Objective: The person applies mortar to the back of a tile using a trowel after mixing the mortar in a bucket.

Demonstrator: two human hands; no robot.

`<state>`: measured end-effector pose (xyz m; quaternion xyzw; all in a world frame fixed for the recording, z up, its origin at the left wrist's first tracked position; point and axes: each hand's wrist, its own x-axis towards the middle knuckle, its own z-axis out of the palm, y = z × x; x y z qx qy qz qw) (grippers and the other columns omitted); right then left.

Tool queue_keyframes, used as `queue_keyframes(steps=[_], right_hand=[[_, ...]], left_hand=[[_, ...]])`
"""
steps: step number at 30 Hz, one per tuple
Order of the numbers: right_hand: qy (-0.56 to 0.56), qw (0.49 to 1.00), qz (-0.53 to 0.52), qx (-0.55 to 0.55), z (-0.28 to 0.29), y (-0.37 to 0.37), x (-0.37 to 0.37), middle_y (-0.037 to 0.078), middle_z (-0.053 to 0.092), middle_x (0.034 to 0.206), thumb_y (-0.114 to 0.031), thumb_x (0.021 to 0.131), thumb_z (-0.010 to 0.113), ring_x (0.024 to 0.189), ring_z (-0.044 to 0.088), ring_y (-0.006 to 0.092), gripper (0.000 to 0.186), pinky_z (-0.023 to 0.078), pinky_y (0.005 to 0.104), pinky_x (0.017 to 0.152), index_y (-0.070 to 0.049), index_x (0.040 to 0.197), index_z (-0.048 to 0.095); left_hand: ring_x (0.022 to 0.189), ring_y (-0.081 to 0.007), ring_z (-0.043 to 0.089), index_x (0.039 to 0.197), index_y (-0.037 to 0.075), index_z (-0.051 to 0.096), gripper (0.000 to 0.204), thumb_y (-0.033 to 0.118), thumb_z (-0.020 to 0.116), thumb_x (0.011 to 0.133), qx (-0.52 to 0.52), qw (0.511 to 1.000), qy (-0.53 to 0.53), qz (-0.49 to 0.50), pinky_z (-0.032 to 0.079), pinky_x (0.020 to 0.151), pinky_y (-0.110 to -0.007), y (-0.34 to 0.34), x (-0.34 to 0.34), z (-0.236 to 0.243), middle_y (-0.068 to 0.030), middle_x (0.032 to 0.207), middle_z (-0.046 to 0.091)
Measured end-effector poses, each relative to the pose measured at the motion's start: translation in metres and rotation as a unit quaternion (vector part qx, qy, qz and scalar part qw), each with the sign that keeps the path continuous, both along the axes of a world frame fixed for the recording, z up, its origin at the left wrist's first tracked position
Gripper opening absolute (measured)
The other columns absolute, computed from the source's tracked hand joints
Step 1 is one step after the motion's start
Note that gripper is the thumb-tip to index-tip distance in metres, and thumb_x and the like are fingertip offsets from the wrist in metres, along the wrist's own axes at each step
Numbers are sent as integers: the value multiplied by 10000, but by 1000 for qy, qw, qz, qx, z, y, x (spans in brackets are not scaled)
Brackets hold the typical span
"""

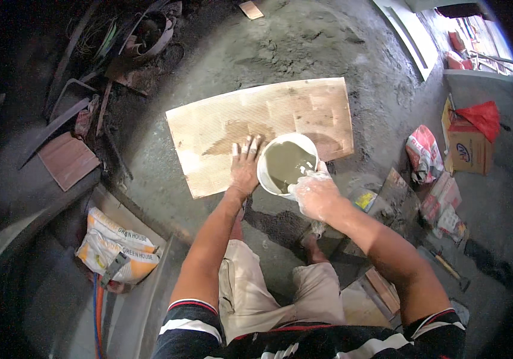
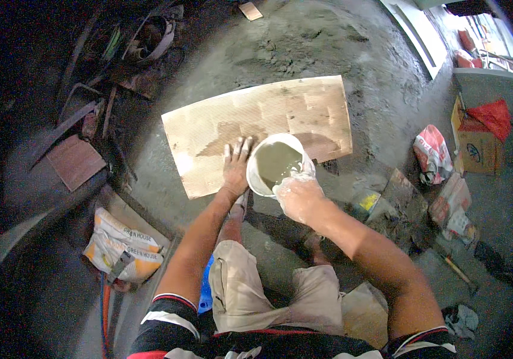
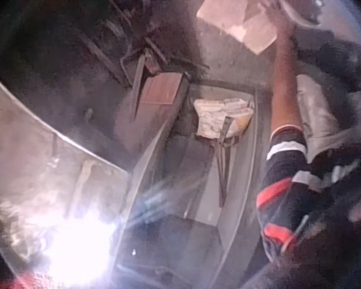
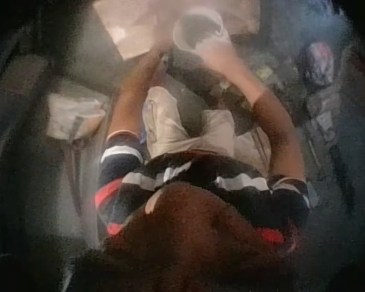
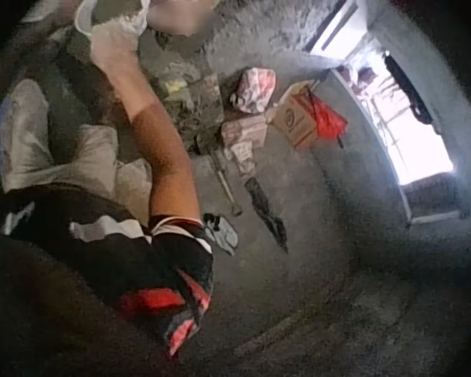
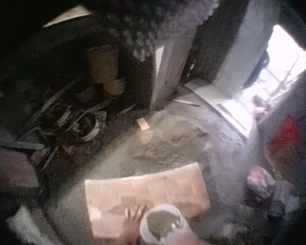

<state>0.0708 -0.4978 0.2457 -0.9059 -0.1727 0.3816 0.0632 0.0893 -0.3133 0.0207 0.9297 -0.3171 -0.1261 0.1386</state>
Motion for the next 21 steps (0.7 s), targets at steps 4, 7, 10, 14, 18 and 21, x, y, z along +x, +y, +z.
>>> queue_keyframes(steps=[4,7,10,14,18,21], right_hand=[[-46,998,10,40,-1,-4,-9,126,724,873,-149,850,570,941,684,333,165,478,534,911,-97,842,726],[-49,997,9,54,-3,7,-7,123,726,870,-152,848,573,939,687,328,169,424,584,959,-97,841,733],[-24,998,24,58,-3,34,5,128,734,891,-153,844,574,948,692,318,184,402,607,964,-93,841,747],[-4,997,33,67,0,69,20,143,745,931,-147,841,565,963,698,320,214,387,602,976,-86,848,770],[-2,994,-1,112,-10,90,33,147,749,951,-137,827,568,961,705,341,223,386,602,977,-76,879,776],[-12,995,5,96,-7,87,50,138,752,965,-166,817,594,971,708,320,212,384,588,978,-90,893,776]], left_hand=[[1531,-346,124,1544,121,354,646,360,477,956,-24,999,33,24,69,1221,-583,20,-12,9,-133,1650,192],[1531,-319,144,1550,136,344,672,383,522,951,-10,996,67,65,78,1226,-564,50,-15,14,-102,1645,224],[1531,-304,155,1544,141,362,674,437,523,960,30,995,45,80,77,1223,-570,83,-8,13,-78,1640,247],[1534,-360,110,1574,86,259,690,385,456,984,61,992,25,108,74,1212,-592,98,7,2,-130,1658,177],[1533,-392,76,1569,26,230,748,447,435,985,112,984,-12,139,71,1208,-600,95,36,-3,-184,1655,141],[1533,-397,61,1570,13,219,787,490,428,979,155,976,-18,153,66,1208,-600,89,50,-4,-192,1657,125]])
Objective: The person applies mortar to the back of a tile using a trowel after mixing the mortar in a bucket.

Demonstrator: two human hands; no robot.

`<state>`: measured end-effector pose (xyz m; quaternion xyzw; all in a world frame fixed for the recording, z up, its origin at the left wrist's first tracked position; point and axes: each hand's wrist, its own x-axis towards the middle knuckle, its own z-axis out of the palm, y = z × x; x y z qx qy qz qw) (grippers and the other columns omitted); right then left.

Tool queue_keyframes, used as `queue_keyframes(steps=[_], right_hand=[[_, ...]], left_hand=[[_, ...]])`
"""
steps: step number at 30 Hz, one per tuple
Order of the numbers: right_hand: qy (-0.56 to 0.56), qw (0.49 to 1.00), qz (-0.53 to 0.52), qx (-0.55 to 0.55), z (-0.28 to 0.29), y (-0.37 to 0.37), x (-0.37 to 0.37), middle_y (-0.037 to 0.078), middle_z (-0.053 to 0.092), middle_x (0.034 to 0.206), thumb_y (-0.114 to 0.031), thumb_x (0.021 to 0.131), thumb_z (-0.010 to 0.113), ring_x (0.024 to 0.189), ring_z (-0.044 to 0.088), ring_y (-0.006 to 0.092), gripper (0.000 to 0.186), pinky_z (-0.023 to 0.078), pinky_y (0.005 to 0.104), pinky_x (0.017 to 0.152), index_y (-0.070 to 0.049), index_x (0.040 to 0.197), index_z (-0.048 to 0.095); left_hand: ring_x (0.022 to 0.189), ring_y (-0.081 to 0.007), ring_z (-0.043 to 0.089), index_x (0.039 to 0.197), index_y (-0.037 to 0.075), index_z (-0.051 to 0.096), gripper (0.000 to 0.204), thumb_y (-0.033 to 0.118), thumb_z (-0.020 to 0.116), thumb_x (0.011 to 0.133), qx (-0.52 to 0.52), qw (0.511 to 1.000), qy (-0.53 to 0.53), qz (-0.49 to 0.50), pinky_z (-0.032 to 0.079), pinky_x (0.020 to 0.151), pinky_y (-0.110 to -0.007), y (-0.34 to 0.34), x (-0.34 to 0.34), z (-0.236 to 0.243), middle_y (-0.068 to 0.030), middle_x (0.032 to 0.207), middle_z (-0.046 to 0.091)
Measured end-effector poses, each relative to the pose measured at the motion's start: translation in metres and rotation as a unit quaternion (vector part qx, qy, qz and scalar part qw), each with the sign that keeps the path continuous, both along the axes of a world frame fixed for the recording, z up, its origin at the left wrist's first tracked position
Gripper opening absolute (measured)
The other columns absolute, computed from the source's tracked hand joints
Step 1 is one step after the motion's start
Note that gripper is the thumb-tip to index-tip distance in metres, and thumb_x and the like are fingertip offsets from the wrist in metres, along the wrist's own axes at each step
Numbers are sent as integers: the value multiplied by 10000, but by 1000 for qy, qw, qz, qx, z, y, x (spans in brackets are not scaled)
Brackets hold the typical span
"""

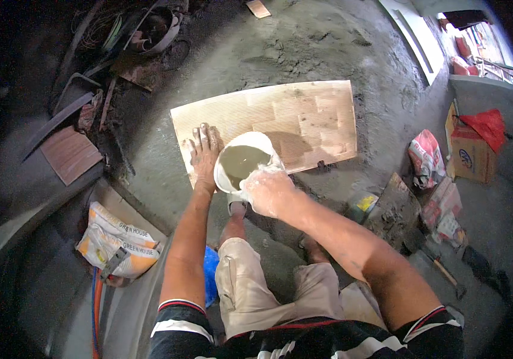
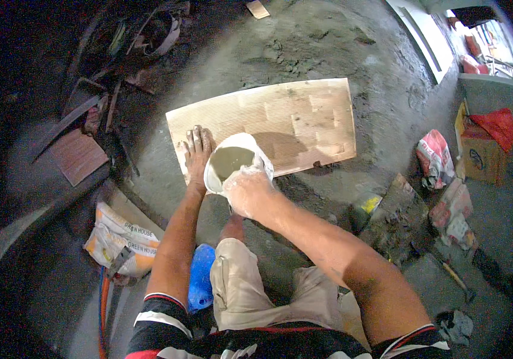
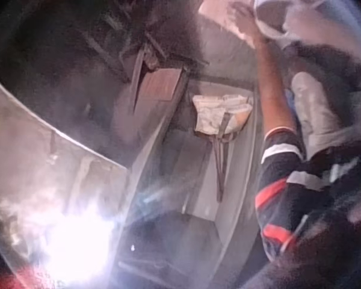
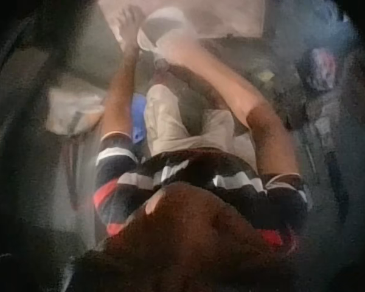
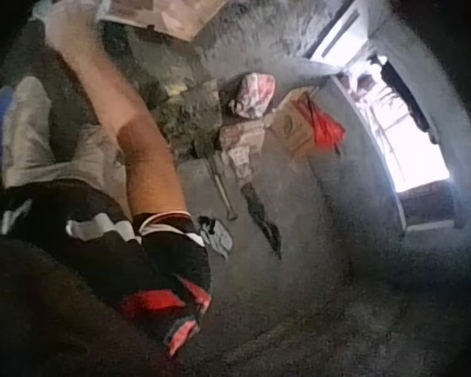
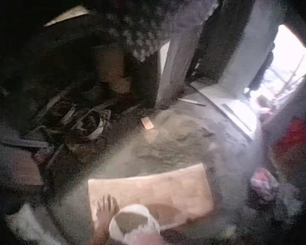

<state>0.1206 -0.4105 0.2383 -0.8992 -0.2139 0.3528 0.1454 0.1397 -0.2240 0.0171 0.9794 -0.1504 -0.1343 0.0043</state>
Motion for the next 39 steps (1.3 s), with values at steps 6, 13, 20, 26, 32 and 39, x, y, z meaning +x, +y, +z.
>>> queue_keyframes(steps=[6,13,20,26,32,39], right_hand=[[47,991,-64,-109,4,-48,39,108,749,1028,-201,861,593,1018,704,264,213,382,588,1003,-136,958,772],[6,970,-148,-192,-15,-139,38,145,728,1015,-220,882,579,1032,686,319,206,472,530,933,-126,984,731],[4,952,-259,-162,-27,-206,-36,124,731,1001,-210,871,586,976,700,293,194,455,562,901,-186,1003,726],[-14,944,-297,-141,-14,-218,-129,127,708,959,-177,815,622,967,673,307,218,408,533,938,-143,1012,708],[-145,850,-506,3,-22,-240,-260,147,701,884,-151,821,624,901,658,363,160,401,530,843,-121,961,696],[-120,753,-646,-32,6,-313,-390,149,714,910,-219,853,646,873,677,373,223,490,476,779,-79,1016,703]], left_hand=[[1534,-391,33,1586,109,241,732,502,439,1000,-58,998,21,26,36,1209,-607,-44,24,16,-148,1668,109],[1525,-412,65,1573,108,276,722,535,413,1007,-109,993,24,-40,25,1196,-633,-88,11,14,-157,1655,161],[1534,-356,97,1570,142,309,742,495,529,955,-63,997,35,-22,9,1211,-574,-50,-27,17,-144,1658,176],[1492,-426,198,1558,53,294,721,476,481,1004,55,997,13,43,192,1189,-568,-12,-72,57,-214,1638,176],[1474,-466,213,1557,46,268,735,520,433,1020,68,996,-53,-16,238,1169,-585,38,-121,78,-271,1607,208],[1459,-509,216,1567,19,216,749,521,397,1041,66,996,38,53,267,1155,-582,11,-148,99,-302,1606,169]])
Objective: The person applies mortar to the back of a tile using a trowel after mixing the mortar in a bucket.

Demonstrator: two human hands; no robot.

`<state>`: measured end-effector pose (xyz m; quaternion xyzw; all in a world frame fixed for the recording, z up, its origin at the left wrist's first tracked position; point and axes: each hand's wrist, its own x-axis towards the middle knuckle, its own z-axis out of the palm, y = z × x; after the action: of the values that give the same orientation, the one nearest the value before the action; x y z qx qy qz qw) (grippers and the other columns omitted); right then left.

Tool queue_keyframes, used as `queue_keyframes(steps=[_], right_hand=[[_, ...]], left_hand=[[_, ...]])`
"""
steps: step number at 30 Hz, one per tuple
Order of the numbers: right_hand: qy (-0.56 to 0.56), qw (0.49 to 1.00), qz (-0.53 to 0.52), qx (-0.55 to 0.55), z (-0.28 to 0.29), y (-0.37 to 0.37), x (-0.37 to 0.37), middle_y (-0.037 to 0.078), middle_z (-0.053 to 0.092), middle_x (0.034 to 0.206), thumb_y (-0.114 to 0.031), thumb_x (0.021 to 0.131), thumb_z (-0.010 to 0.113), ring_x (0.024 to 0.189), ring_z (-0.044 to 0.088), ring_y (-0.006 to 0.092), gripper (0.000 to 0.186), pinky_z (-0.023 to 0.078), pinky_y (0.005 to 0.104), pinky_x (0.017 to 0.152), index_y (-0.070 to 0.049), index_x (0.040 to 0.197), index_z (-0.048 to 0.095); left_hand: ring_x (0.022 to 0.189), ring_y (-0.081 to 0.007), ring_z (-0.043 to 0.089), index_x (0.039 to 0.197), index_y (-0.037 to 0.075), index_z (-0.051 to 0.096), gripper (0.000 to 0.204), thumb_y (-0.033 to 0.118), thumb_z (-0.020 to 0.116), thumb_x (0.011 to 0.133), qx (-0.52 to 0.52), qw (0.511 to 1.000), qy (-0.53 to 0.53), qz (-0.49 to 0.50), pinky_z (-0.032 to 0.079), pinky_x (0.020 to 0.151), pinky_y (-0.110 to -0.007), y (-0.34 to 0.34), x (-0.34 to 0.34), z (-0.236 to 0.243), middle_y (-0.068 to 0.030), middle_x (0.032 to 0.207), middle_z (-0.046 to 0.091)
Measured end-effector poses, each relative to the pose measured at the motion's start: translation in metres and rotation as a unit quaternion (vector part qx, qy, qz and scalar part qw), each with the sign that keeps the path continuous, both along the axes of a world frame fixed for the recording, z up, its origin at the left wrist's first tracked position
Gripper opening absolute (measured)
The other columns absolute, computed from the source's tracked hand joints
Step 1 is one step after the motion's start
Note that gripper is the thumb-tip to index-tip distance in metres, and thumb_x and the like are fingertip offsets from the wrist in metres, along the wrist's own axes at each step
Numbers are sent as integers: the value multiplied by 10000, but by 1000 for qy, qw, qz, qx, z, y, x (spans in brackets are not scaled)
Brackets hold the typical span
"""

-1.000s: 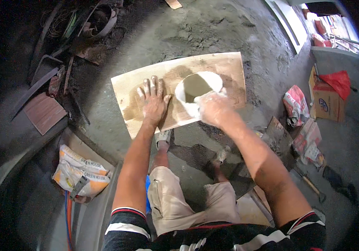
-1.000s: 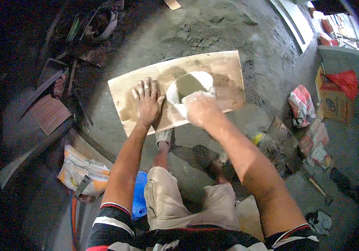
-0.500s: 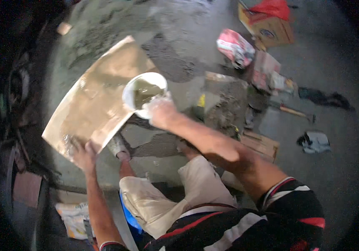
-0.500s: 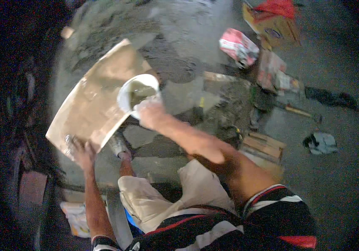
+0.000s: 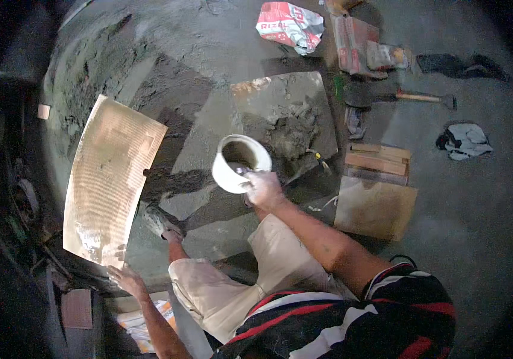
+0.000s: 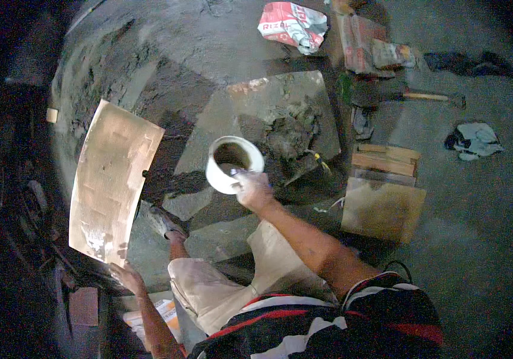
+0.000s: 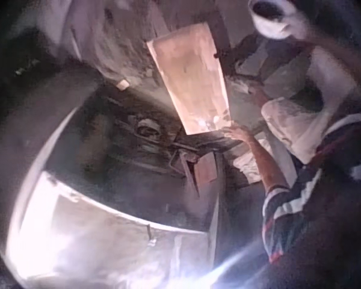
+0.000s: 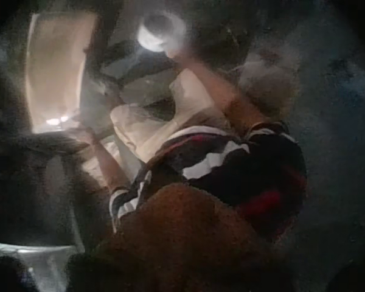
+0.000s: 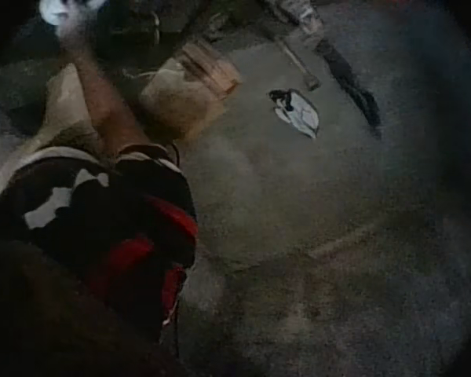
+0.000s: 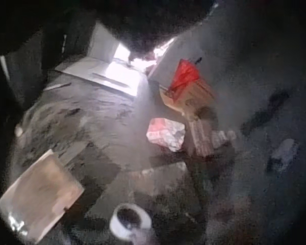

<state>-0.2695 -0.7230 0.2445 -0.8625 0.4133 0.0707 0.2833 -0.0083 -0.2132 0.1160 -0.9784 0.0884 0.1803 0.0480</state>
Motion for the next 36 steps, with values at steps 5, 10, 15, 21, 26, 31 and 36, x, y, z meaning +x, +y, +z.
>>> queue_keyframes(steps=[5,10,15,21,26,31,36], right_hand=[[-1,977,-208,45,8,-69,-90,211,701,894,-334,831,701,844,682,379,304,524,449,760,-42,911,721],[68,971,-228,4,21,-131,-157,231,716,946,-380,858,692,856,694,366,423,526,416,778,3,1039,697],[80,973,-215,3,25,-141,-182,265,693,927,-408,854,673,891,685,417,432,521,461,794,-26,1054,710],[130,974,-183,4,30,-131,-163,281,684,941,-410,844,668,898,675,436,441,522,480,795,-40,1079,714],[-13,970,-237,48,30,-154,-167,199,720,881,-308,837,726,767,692,282,381,517,388,734,20,1030,702],[66,964,-249,58,8,-171,-183,188,724,923,-311,848,707,839,705,313,348,517,406,762,19,962,699],[30,976,-216,-6,7,-123,-167,178,720,874,-271,888,689,779,680,271,304,510,381,740,15,991,699]], left_hand=[[1434,-524,257,1568,0,167,735,452,420,1047,-77,996,40,-20,272,1167,-545,-67,-2,7,-336,1594,150],[1450,-506,231,1568,-2,163,713,386,453,1045,-168,981,97,-14,257,1179,-517,-151,-17,33,-338,1593,152],[1463,-472,231,1553,-46,164,733,365,477,1034,-186,975,117,-24,232,1199,-473,-171,-35,27,-343,1578,200],[1460,-462,249,1533,-70,214,714,364,478,1031,-142,980,137,-17,232,1201,-471,-141,-48,20,-333,1567,246],[1457,-458,266,1522,-68,252,729,408,488,1023,-119,977,170,40,234,1202,-463,-118,-57,29,-326,1555,286],[1453,-448,281,1510,-78,275,728,417,492,1022,-143,976,158,48,234,1205,-451,-86,-58,11,-320,1547,309],[1446,-422,313,1499,-71,311,709,399,521,1011,-149,970,179,71,250,1200,-435,-79,-55,8,-303,1538,342]])
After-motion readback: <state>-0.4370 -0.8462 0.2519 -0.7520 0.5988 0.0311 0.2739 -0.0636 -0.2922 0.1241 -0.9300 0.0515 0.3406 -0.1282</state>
